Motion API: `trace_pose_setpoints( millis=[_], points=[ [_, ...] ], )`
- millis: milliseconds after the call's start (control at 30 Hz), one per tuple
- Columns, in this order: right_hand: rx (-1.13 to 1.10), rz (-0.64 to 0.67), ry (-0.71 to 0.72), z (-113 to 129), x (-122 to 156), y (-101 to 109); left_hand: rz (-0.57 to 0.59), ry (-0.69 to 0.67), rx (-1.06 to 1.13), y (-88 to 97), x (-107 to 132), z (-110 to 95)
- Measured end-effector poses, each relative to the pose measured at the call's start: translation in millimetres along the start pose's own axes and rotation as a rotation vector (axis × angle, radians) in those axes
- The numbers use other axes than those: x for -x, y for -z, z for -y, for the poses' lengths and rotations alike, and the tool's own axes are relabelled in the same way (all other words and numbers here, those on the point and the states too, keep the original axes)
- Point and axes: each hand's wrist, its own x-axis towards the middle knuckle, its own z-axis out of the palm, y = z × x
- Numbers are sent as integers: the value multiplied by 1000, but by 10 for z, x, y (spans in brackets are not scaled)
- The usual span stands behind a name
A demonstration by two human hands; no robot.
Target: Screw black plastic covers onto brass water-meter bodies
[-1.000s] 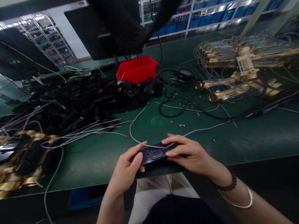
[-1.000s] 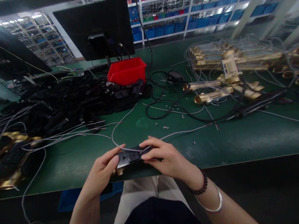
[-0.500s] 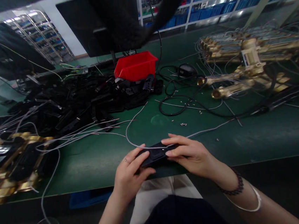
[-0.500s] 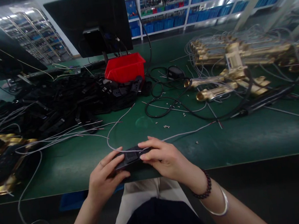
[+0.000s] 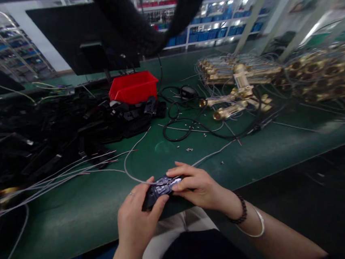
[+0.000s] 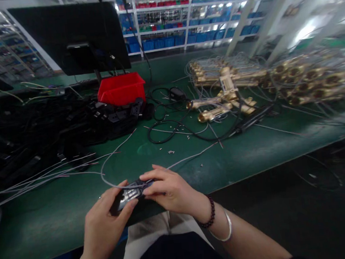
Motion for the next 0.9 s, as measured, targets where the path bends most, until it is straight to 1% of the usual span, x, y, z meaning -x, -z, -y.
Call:
trace_pose_setpoints(
  millis=[67, 100, 133, 167, 200, 233, 267, 300, 333, 400, 467, 533, 600, 700, 767, 833, 900],
  points=[
    [82, 20, 7, 31, 64, 83, 48, 7, 11, -23, -40, 12],
    [133, 5, -4, 36, 121, 156, 50, 6, 14, -31, -53, 23],
    [195, -46, -36, 32, 195, 249, 41, 7, 16, -36, -60, 35],
    [266, -129, -97, 13, 279, 358, 27, 10, 18, -41, -62, 48],
    [338, -223, -192, -21, 369, 475, 15, 10, 23, -45, -60, 60],
    [405, -309, -311, -72, 457, 593, 9, 8, 31, -50, -55, 72],
    [455, -345, -439, -136, 535, 703, 3, 6, 41, -56, -50, 83],
    [487, -333, -548, -210, 598, 797, -7, 6, 53, -63, -46, 92],
    [500, -285, -629, -288, 642, 871, -12, 8, 65, -70, -45, 100],
    [494, -156, -697, -428, 676, 952, 2, 14, 87, -83, -51, 109],
    [489, -76, -700, -508, 650, 957, 41, 28, 110, -92, -67, 105],
    [487, -53, -676, -495, 586, 916, 91, 48, 140, -98, -85, 87],
    [433, -47, -625, -378, 497, 848, 110, 84, 162, -102, -99, 59],
    [208, -6, -499, -73, 316, 694, 109, 139, 178, -99, -115, 11],
    [83, 16, -381, 121, 168, 554, 127, 165, 199, -89, -124, -14],
    [57, 31, -268, 233, 17, 403, 148, 185, 225, -77, -127, -28],
    [92, 60, -195, 252, -110, 277, 159, 212, 238, -72, -123, -34]
  ],
)
